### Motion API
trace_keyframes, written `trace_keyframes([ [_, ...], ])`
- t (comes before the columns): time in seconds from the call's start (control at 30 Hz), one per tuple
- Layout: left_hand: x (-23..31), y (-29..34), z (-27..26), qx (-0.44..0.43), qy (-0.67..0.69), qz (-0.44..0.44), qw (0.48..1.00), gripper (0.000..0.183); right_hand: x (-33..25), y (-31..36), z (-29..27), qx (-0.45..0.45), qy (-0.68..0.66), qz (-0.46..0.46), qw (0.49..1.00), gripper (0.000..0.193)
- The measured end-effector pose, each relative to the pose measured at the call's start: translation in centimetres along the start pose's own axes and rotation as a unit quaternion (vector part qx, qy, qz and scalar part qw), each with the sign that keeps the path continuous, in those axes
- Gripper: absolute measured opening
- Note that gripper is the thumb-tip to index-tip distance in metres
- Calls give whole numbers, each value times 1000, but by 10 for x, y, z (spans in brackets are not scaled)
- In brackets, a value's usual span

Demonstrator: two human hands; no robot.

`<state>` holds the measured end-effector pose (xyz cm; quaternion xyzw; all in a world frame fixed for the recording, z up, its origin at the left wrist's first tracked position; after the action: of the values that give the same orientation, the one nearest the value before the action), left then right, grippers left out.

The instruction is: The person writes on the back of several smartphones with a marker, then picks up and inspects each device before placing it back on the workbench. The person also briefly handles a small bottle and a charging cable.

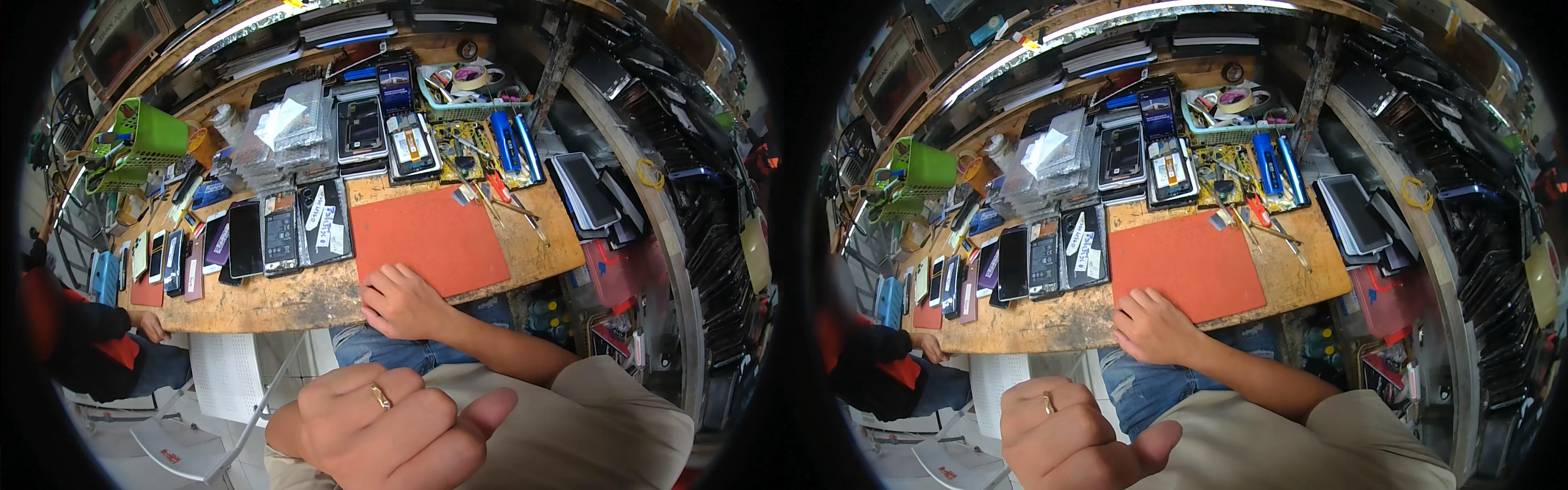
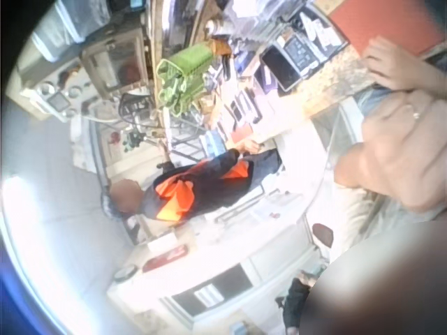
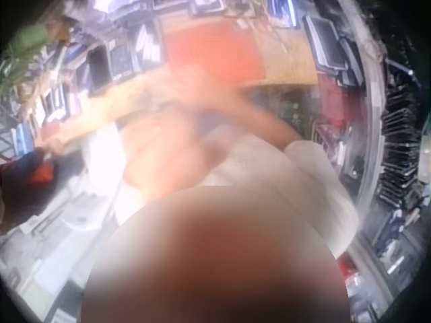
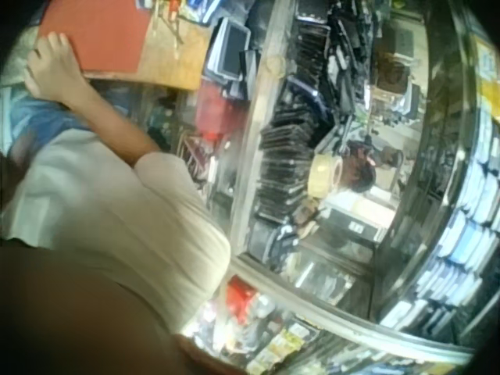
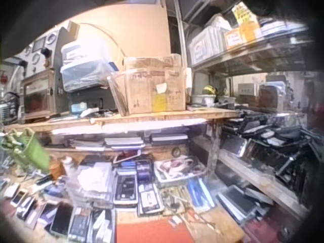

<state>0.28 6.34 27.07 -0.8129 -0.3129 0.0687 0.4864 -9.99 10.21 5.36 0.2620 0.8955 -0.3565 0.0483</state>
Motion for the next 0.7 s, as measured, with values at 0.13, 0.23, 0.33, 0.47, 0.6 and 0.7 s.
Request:
trace_keyframes([
  [0.13, 17, 14, -1, 60, -22, 20, 998, 14, 1, 1, -2, 21, -15, -12, 1000, 19],
  [0.23, 25, 10, 1, 42, -62, 48, 996, 11, 3, 2, -4, 38, -28, -21, 999, 18],
  [0.33, 27, 9, 5, -57, -73, 9, 996, 25, 6, 4, -2, 38, -46, -13, 998, 17],
  [0.47, 15, 43, 7, -139, -99, -114, 979, 41, 6, 6, -2, 49, -57, -29, 997, 16],
  [0.6, -54, 155, 6, -76, -123, -428, 892, 37, 6, 8, -4, 52, -60, -34, 996, 15],
  [0.7, -121, 286, -9, -101, -221, -595, 766, 25, 7, 8, -5, 46, -64, -29, 997, 14],
])
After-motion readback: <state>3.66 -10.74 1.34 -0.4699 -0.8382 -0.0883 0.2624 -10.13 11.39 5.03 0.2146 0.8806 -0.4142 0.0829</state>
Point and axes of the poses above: each hand's wrist, its own y-axis away from the middle knuckle, its own z-axis out of the palm, x = y × z, the point moved 7 cm from there along -y, towards the middle knuckle, and after that the axes turned 6 degrees about -z, right-handed, at the moved point
